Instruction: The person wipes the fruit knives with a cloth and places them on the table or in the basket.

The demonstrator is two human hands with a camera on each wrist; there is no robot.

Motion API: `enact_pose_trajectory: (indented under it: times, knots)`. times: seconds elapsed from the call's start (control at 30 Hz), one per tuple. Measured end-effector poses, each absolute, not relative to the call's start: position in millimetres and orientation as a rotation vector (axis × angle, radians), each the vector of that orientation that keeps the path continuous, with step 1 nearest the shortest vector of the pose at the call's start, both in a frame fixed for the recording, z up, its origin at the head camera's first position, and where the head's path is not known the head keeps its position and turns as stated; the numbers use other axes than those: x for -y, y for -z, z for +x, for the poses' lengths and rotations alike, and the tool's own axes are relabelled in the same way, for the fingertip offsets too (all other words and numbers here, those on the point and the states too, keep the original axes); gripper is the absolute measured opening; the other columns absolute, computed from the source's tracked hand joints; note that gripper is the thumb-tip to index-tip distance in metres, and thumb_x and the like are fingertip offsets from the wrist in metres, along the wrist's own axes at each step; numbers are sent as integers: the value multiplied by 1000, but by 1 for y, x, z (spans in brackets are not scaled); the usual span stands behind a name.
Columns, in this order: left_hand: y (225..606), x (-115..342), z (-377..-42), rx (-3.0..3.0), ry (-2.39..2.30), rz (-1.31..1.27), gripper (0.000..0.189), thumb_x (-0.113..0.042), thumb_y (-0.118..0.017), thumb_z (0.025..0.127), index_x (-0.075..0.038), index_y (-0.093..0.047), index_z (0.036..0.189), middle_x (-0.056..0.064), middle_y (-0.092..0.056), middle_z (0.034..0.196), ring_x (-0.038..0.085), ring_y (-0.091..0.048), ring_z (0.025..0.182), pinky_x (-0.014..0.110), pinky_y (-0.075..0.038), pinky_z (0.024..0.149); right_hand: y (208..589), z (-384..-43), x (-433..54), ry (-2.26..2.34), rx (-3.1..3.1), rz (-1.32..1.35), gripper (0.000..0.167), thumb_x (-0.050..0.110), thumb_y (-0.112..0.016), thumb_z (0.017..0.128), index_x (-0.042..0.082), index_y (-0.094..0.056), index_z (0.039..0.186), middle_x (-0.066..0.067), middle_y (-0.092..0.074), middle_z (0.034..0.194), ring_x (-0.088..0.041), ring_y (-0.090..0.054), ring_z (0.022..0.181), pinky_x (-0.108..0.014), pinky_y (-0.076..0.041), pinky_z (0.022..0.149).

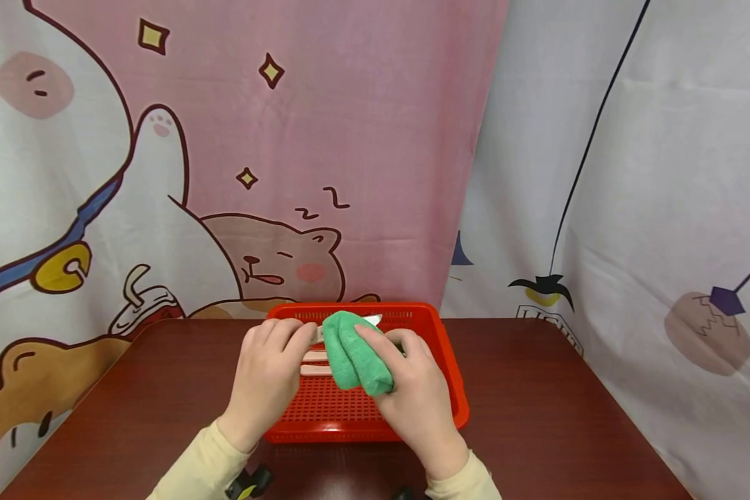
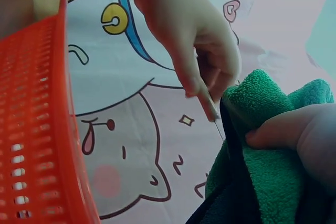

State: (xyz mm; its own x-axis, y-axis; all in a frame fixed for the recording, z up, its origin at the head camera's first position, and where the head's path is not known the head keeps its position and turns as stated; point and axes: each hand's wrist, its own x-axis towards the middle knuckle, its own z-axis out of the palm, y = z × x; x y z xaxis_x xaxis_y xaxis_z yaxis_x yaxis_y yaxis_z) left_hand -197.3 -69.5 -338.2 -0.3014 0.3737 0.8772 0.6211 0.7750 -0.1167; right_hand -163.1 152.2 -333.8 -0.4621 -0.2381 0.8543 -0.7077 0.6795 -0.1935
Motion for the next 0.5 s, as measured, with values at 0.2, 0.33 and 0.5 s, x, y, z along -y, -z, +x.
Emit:
enact_pose_trajectory:
  times: [0.2,0.33,0.5]
  knots:
    - [339,67,-197,1913,301,-768,32,12,-67,77,-3,-65,105,10,-61,94,29,-57,80,41,-45,61,337,-162,-148,-681,2048,732,85,-19,-80,57,23,-65,130,-5,-58,103,-18,-58,90,-35,-52,68]
    - [339,66,-196,1910,302,-773,32,11,-68,78,-3,-66,106,10,-62,95,29,-57,81,41,-45,62,338,-163,-148,-677,2066,722,85,-18,-80,58,24,-64,131,-5,-58,103,-18,-58,90,-34,-52,67]
    - [339,66,-196,1916,301,-773,33,9,-71,77,-3,-66,107,11,-62,96,29,-57,82,41,-46,63,339,-164,-148,-671,2071,720,84,-16,-81,59,24,-64,131,-5,-58,102,-18,-58,90,-35,-52,69]
